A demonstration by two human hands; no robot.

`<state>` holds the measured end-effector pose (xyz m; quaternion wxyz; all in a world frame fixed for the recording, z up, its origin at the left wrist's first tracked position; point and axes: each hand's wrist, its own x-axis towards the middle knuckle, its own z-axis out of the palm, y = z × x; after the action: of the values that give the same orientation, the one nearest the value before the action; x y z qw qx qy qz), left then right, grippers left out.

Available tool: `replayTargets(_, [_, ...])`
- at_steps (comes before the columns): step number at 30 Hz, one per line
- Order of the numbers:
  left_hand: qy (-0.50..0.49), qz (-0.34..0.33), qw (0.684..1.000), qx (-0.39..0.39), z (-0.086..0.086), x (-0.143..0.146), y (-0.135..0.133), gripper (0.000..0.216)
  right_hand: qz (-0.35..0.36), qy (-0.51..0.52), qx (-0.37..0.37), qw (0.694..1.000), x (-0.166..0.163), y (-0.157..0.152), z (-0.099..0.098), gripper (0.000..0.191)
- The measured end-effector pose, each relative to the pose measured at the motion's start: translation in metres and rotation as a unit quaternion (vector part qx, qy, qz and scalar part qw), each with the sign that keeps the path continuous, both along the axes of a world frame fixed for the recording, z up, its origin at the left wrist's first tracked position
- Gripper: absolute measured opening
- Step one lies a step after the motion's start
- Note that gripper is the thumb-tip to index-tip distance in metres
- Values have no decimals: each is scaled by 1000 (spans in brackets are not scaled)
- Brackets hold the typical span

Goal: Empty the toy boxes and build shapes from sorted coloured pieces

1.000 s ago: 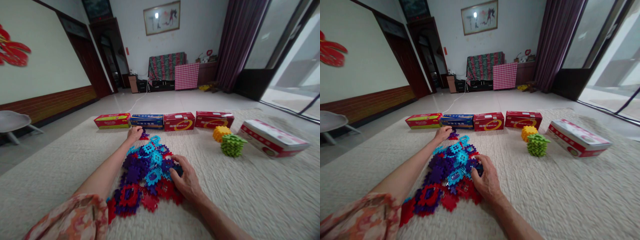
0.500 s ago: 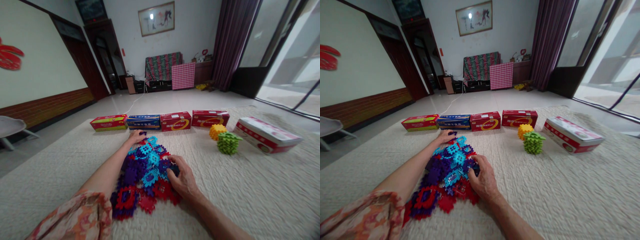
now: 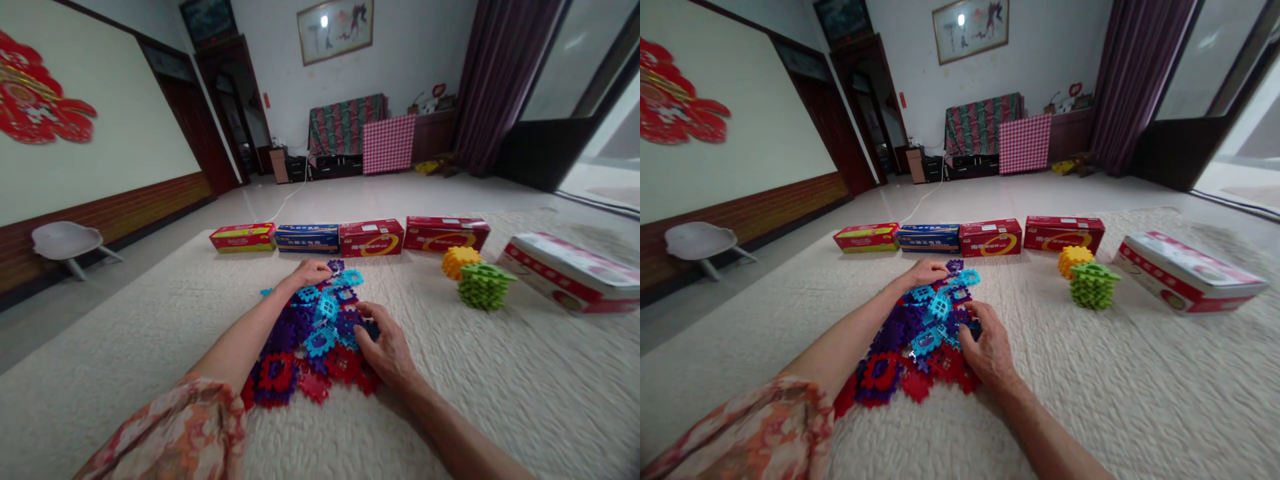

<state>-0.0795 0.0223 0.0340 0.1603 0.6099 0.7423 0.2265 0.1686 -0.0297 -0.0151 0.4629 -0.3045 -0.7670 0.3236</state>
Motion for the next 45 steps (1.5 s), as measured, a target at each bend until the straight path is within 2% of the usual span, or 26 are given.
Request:
replayTargets(4, [-27, -6, 997, 69, 15, 7, -27, 31, -3, -2, -11, 1000, 1, 2, 0, 31])
replayTargets(9, [-40, 97, 988, 117, 22, -20, -94, 30, 5, -7, -36, 999, 3, 6, 0, 36])
replayTargets(15, [-98, 241, 955, 142, -3, -52, -193, 32, 18, 2, -76, 997, 1, 10, -7, 40])
replayTargets(18, [-107, 302, 938, 131, -22, -46, -230, 34, 13, 4, -50, 999, 0, 9, -8, 38])
replayTargets(20, [-101, 329, 931, 120, -34, -32, -243, 34, 3, -1, -29, 1000, -1, 8, -8, 38])
replayTargets(24, [-28, 306, 940, 146, -52, 8, -241, 39, -12, 10, -3, 1000, -2, 6, -6, 36])
replayTargets(29, [-3, 261, 947, 185, -58, 46, -205, 43, -24, 14, -3, 1000, 4, 2, -6, 35])
replayTargets(33, [-3, 263, 946, 188, -56, 60, -181, 43, -9, -5, 26, 1000, 14, -5, -6, 34])
replayTargets(37, [-17, 251, 946, 206, -56, 73, -166, 39, -37, -17, 59, 997, 22, -8, -8, 34])
replayTargets(45, [-35, 183, 951, 247, -57, 100, -141, 35, -101, -22, 31, 994, 40, 14, -11, 38])
